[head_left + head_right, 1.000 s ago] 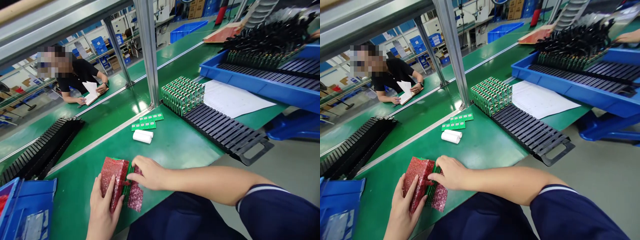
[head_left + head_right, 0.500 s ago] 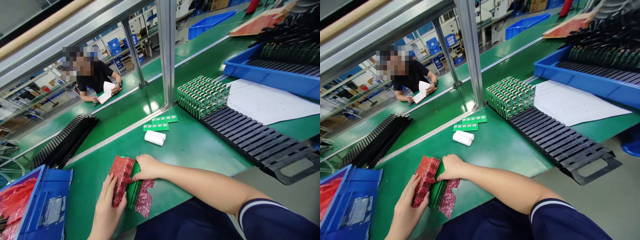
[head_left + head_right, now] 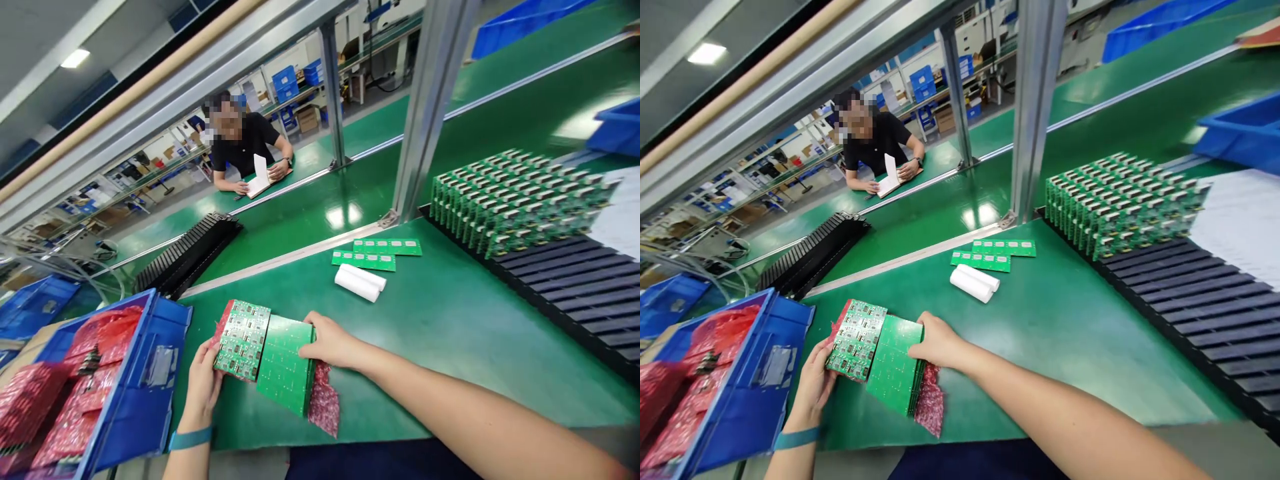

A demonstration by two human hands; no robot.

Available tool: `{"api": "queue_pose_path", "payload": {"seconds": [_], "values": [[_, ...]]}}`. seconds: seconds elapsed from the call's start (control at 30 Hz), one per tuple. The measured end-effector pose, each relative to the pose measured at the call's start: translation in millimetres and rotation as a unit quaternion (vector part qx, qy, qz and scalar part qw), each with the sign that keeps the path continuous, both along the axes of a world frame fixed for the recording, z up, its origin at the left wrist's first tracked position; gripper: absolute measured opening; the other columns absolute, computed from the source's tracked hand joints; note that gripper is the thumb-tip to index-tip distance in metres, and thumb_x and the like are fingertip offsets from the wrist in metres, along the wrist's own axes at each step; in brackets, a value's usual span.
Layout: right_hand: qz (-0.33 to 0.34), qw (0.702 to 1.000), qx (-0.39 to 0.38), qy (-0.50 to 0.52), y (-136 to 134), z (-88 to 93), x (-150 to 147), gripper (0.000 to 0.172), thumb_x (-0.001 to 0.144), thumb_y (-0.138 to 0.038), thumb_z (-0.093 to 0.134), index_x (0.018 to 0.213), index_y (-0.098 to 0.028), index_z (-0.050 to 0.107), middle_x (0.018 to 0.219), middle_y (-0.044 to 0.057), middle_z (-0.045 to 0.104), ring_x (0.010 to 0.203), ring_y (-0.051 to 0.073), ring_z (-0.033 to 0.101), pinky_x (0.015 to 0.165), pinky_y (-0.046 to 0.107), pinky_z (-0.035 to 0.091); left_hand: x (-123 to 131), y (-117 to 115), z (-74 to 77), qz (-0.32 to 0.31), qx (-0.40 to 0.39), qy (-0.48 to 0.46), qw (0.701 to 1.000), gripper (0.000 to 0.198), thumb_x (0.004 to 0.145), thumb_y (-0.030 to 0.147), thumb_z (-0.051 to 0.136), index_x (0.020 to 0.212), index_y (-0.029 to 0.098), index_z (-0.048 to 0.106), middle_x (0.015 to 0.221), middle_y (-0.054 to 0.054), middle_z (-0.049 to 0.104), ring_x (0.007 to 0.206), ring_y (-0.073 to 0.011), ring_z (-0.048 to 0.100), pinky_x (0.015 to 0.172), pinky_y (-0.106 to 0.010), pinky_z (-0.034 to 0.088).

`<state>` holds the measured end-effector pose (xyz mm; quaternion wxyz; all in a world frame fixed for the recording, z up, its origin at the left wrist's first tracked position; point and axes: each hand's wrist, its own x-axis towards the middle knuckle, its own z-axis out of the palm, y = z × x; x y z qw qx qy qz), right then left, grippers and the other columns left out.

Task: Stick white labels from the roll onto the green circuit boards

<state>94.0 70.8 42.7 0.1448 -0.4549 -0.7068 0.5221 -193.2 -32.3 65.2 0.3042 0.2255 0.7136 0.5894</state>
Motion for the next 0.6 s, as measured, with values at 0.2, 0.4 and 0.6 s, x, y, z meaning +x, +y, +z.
{"api": "queue_pose_path", "payload": {"seconds": [0.2,0.4,0.6], "values": [[-0.050,0.982,-0.089,0.158,4,-22.4,7,0.035,0.063,-0.021,0.075,0.094,-0.017,0.059,0.092,0.003,0.068,0.084,0.020,0.062,0.072,0.028,0.046,-18,0,-14.0,0.058,0.011,-0.097,0.993,0.012,0.081,0.019,0.073,0.088,0.010,0.070,0.075,-0.004,0.072,0.061,-0.0144,0.067,0.056,-0.024,0.055],[-0.072,0.962,-0.110,0.239,6,-21.5,10,0.037,0.063,-0.027,0.073,0.095,-0.019,0.056,0.094,0.003,0.070,0.086,0.021,0.064,0.074,0.031,0.049,-29,22,-26.4,0.137,-0.013,-0.109,0.984,0.018,0.100,0.031,0.066,0.104,0.013,0.067,0.089,-0.001,0.069,0.067,-0.0117,0.066,0.060,-0.026,0.058],[-0.130,0.937,-0.122,0.301,12,-7.5,27,0.044,0.061,-0.031,0.074,0.098,-0.020,0.053,0.089,0.000,0.065,0.079,0.018,0.062,0.071,0.030,0.049,-50,42,-28.2,0.242,-0.012,-0.042,0.969,0.030,0.099,0.034,0.066,0.123,0.016,0.063,0.117,-0.008,0.068,0.094,-0.0203,0.070,0.079,-0.038,0.062]]}}
